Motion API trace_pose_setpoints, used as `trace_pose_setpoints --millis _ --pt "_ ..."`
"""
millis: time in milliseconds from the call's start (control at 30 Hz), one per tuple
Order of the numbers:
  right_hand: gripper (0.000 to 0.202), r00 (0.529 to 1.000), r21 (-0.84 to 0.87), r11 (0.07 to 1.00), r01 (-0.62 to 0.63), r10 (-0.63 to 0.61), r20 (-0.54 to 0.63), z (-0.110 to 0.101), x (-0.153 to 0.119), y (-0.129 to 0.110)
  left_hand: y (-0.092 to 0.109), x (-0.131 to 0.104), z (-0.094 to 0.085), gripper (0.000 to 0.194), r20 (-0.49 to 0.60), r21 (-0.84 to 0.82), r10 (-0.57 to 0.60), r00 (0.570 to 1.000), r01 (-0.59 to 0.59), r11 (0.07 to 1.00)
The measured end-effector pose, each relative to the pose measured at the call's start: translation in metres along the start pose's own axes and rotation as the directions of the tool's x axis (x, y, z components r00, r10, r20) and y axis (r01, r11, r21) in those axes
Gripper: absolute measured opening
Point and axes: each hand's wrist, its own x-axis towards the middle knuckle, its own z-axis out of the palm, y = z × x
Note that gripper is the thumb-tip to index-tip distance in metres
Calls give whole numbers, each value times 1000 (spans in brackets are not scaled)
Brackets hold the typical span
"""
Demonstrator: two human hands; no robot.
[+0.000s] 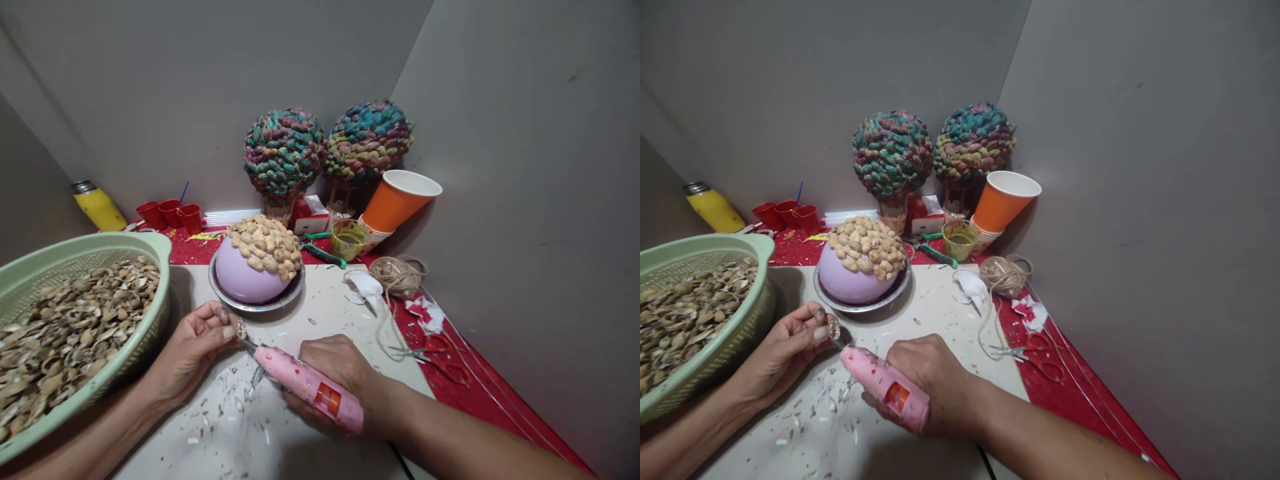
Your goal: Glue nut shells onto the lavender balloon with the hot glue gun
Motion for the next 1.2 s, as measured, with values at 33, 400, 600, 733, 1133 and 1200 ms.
trace_pose_setpoints --millis 33,400,600,733,1133,1200 --pt "36 1000 3 1000 -1 1 5 1 0 0 0 0 0 15 5 4 0 1000 0 1000" --pt "34 1000 -12 1000 6 -5 11 -1 0 -1 -2 -1 2 16 17 31 -5 1000 4 1000" --pt "34 1000 -37 999 3 -3 23 1 -1 0 -2 1 3 17 24 34 -15 1000 14 999" --pt "36 1000 -60 998 -5 6 16 1 -1 0 -2 1 2 16 31 40 -19 999 18 999" --pt "40 999 -11 999 -30 30 -16 0 1 -1 -3 -1 2 19 35 46 -21 999 20 999" --pt "39 999 -3 1000 -30 30 -36 0 1 -1 -4 -1 1 19 41 52 -23 999 20 998"
